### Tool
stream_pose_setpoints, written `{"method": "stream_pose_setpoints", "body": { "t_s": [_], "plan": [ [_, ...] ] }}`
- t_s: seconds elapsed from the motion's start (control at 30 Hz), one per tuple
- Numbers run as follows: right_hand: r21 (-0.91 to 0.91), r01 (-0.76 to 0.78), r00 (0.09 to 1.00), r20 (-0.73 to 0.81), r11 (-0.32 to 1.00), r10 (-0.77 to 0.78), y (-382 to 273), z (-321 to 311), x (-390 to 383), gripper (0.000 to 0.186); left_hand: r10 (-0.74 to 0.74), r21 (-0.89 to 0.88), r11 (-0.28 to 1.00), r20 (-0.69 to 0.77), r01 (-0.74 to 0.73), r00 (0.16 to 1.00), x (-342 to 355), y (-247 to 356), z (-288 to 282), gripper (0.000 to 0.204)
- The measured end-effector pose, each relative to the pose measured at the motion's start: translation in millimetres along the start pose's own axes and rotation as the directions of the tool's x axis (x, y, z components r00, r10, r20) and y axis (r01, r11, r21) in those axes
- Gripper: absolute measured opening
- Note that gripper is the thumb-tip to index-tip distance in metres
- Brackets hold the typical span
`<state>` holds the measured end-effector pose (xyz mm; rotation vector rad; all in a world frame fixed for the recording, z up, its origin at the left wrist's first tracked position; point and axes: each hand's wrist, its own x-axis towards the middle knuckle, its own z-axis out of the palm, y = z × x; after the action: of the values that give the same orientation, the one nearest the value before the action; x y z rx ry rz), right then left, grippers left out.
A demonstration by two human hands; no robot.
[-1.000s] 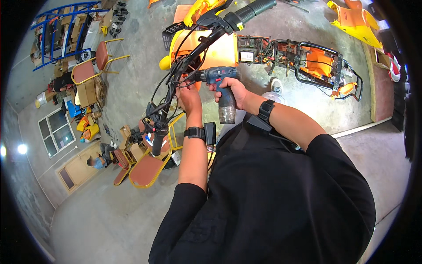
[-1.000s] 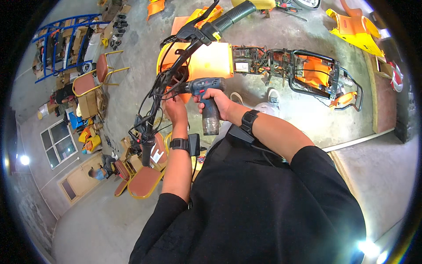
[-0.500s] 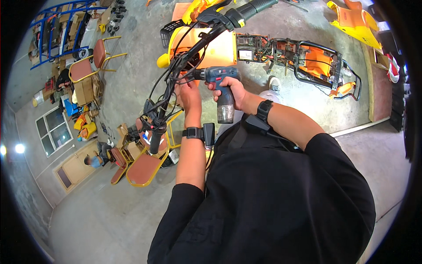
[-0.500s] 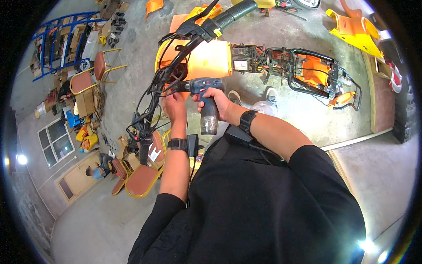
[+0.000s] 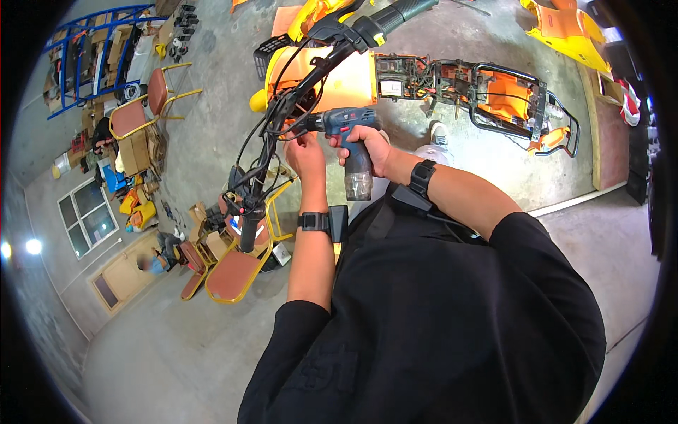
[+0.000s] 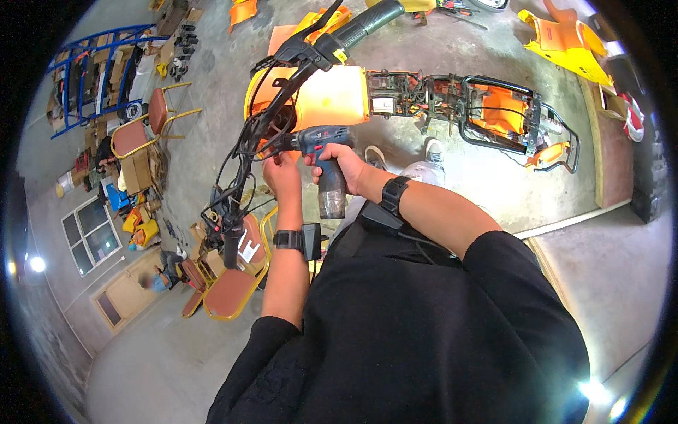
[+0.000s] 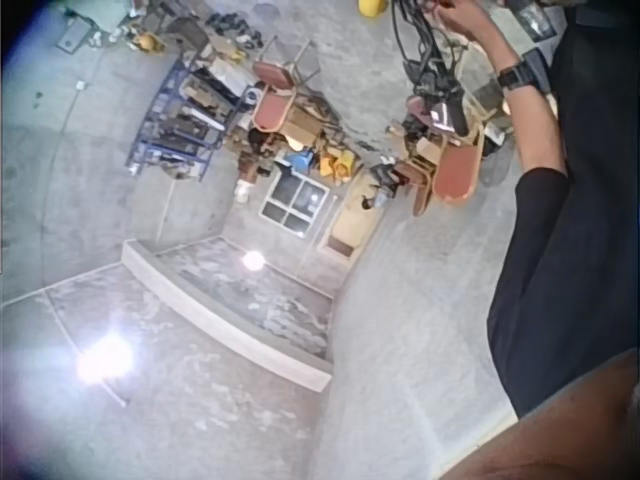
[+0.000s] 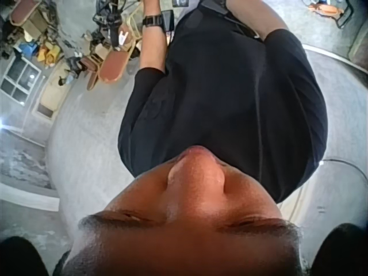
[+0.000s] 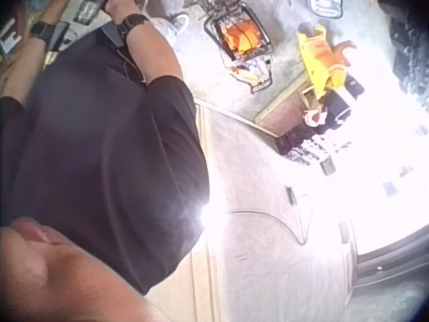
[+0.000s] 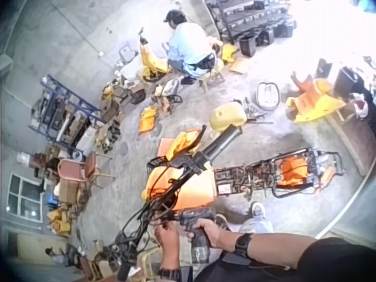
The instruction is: The recorder uses a power drill to assemble or disassemble the front cowls and electronic components of an electric scooter.
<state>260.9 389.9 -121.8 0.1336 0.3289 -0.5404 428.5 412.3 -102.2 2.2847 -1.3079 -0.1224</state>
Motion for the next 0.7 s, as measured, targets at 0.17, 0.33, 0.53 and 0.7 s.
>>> {"method": "stream_pose_setpoints", "body": {
  "t_s": [0.17,0.33,0.53,0.7],
  "plan": [
    [0.035,0.001,1.000,0.022,0.999,-0.002,-1,-3,2,0.030,-0.015,-0.083,0.996,0.090,0.022,0.996,4,-3,-9,0.035],
    [0.051,-0.002,1.000,0.030,0.999,0.000,-2,-3,1,0.030,0.023,-0.041,0.999,0.104,-0.019,0.994,5,-11,-9,0.038],
    [-0.009,-0.013,1.000,0.023,1.000,0.013,-5,0,1,0.030,0.020,-0.039,0.999,0.010,-0.019,1.000,1,-7,-4,0.028],
    [-0.026,-0.014,1.000,0.005,1.000,0.014,-5,7,3,0.028,-0.039,-0.034,0.999,0.090,0.042,0.995,4,2,-12,0.028]
  ]
}}
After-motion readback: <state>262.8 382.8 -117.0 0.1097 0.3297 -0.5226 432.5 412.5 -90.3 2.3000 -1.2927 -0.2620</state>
